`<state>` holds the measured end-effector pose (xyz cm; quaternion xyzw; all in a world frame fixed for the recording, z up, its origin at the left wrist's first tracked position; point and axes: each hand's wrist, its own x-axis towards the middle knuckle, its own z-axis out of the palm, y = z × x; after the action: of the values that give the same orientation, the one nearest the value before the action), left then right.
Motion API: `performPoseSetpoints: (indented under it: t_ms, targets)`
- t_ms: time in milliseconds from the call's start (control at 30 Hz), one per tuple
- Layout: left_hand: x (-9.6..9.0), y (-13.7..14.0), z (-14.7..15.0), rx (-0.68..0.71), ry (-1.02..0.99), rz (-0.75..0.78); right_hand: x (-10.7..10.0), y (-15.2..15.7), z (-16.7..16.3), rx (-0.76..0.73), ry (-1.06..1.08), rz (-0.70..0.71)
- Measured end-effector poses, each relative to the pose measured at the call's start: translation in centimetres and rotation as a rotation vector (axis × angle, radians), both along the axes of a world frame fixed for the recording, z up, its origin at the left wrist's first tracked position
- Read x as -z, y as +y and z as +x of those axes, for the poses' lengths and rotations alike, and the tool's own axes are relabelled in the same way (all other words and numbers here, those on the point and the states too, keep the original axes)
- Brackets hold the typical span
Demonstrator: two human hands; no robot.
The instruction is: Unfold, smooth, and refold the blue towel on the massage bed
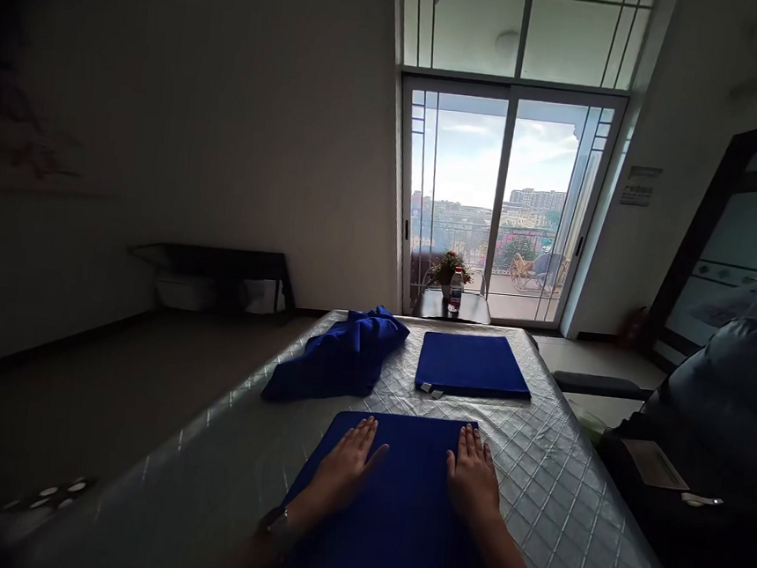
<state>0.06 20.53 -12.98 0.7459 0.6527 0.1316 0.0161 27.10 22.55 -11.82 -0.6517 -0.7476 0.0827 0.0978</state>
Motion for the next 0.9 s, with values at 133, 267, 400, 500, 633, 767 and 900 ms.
performPoseSetpoints:
  t_ms: [133,267,400,500,633,767,900]
  targets:
    - [0.4,-1.0,-4.6,-0.084,0.015,0.022,0.3,0.1,0.1,-0.006,-0.029,0.016]
    - [0.7,-1.4,-5.2,-0.104,0.004,0.043,0.3,0.2,0.1,-0.008,-0.059,0.020]
    - [0.8,-1.2,-5.0,-0.093,-0.015,0.059,0.3,0.2,0.0,-0.004,-0.078,0.023]
    - [0.6,-1.3,-5.0,-0.097,-0.027,0.048,0.3,0.1,-0.2,-0.005,-0.090,0.030]
    - [0.1,-1.6,-4.9,-0.112,-0.029,-0.002,-0.2,-0.1,-0.4,-0.018,-0.121,0.039]
    - [-0.1,-1.6,-4.9,-0.119,-0.024,-0.009,-1.1,-0.7,-0.4,-0.031,-0.146,0.063]
    - [0.1,-1.5,-4.9,-0.113,-0.031,0.005,-1.3,-2.1,-0.2,-0.041,-0.144,0.079]
